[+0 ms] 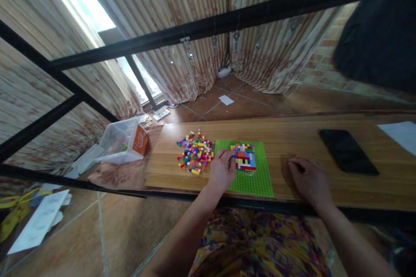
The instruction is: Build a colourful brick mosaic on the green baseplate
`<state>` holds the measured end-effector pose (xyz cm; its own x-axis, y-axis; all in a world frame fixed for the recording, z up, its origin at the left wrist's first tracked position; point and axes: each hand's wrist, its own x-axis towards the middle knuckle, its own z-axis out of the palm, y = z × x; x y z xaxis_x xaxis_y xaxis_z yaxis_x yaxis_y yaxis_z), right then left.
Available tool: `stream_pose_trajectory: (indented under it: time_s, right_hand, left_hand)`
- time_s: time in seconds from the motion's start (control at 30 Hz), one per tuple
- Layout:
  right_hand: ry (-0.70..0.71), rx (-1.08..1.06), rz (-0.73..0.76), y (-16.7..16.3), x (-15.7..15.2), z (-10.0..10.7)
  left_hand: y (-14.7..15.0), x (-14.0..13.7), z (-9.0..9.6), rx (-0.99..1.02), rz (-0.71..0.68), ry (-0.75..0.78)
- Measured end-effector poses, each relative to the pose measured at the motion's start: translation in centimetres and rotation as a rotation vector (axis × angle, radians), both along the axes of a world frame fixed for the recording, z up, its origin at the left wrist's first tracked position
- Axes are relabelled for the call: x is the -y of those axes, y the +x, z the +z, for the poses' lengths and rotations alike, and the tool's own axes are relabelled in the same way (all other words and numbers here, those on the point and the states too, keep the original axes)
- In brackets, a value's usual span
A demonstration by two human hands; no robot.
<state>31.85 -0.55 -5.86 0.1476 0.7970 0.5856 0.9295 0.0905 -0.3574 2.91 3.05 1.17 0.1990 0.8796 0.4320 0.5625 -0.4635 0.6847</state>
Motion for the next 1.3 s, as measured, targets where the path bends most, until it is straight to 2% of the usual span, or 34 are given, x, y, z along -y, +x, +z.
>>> stream_pose_trajectory:
  time_s: [0.33, 0.6, 0.77, 1.03, 1.17, 1.3]
  right_hand:
    - [0.011, 0.015, 0.01, -0.1, 0.0, 0.1]
    - [-0.009, 0.001, 0.003, 0.2, 0.0, -0.2]
    - [-0.023, -0.015, -0.006, 0.0, 0.0, 0.0]
    - [-0.034, -0.026, -0.014, -0.1, -0.1, 0.2]
    - [-0.04, -0.042, -0.014, -0.1, 0.0, 0.2]
    - [-0.038, -0.035, -0.004, -0.1, 0.0, 0.2]
  left_hand:
    - [-0.9, 0.3, 0.1, 0.029, 0.097, -0.125]
    - [-0.6, -1.0, -1.1, 0.101, 0.124, -0.194]
    - [-0.6, -0.7, -1.2, 0.105, 0.129, -0.179]
    - [0.6, -0.2, -0.5, 0.065, 0.223, -0.16]
    - [1.4, -0.4, -0.1, 0.053, 0.263, -0.233]
    - [1.7, -0.5, 0.0, 0.123, 0.263, -0.353]
